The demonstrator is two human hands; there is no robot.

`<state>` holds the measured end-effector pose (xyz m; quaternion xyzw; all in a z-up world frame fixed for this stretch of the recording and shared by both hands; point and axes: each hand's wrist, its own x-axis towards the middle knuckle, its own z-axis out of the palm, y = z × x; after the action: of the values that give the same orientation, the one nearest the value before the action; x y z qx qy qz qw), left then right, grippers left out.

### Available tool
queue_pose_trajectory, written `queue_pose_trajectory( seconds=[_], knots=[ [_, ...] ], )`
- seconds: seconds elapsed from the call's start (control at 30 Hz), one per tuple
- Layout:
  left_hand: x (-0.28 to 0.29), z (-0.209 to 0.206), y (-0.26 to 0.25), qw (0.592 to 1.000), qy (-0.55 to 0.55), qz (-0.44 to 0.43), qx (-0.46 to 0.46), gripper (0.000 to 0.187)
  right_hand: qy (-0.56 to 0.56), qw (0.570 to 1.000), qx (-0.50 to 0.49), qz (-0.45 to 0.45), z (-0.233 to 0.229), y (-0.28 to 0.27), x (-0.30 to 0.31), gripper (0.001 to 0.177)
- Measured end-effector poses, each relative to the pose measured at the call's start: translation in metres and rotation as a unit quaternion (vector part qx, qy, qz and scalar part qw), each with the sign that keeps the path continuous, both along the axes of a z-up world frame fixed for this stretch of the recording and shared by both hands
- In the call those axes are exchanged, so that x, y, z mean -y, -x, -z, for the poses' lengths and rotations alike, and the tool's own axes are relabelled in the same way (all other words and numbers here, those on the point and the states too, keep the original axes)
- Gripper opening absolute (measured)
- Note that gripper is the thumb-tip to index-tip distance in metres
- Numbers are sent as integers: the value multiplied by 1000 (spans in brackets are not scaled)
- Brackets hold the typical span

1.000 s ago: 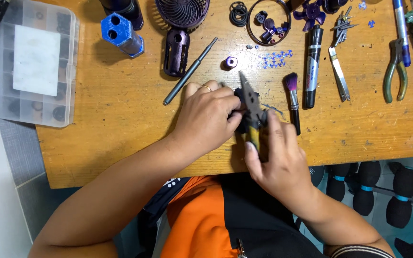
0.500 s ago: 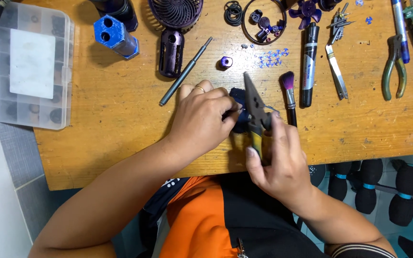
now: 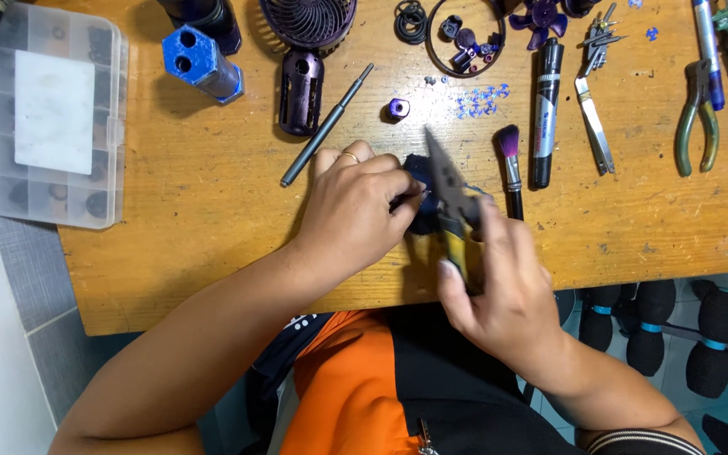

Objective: Cleaning and assembling small electronic components using a brush and pliers at a workbench

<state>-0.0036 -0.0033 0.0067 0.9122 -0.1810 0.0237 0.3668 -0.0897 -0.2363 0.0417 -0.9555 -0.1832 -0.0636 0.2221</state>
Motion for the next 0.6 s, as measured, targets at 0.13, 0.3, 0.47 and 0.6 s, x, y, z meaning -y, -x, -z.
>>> queue_pose_trajectory(
  seconds=[0.13,0.3,0.47,0.6],
  knots=[
    [0,-2,0,1000,1,-2,-7,9,9,1000,30,-2,6,-1,2,83],
    [-3,-4,-1,1000,2,8,-3,3,8,1000,-12,-13,0,-8,-4,80],
    [0,0,2,1000,-6,9,-2,6,7,1000,13,2,4,-2,0,84],
    [-1,-2,2,1000,-9,11,1,2,13,999,-26,-16,-6,-7,-1,82]
  ],
)
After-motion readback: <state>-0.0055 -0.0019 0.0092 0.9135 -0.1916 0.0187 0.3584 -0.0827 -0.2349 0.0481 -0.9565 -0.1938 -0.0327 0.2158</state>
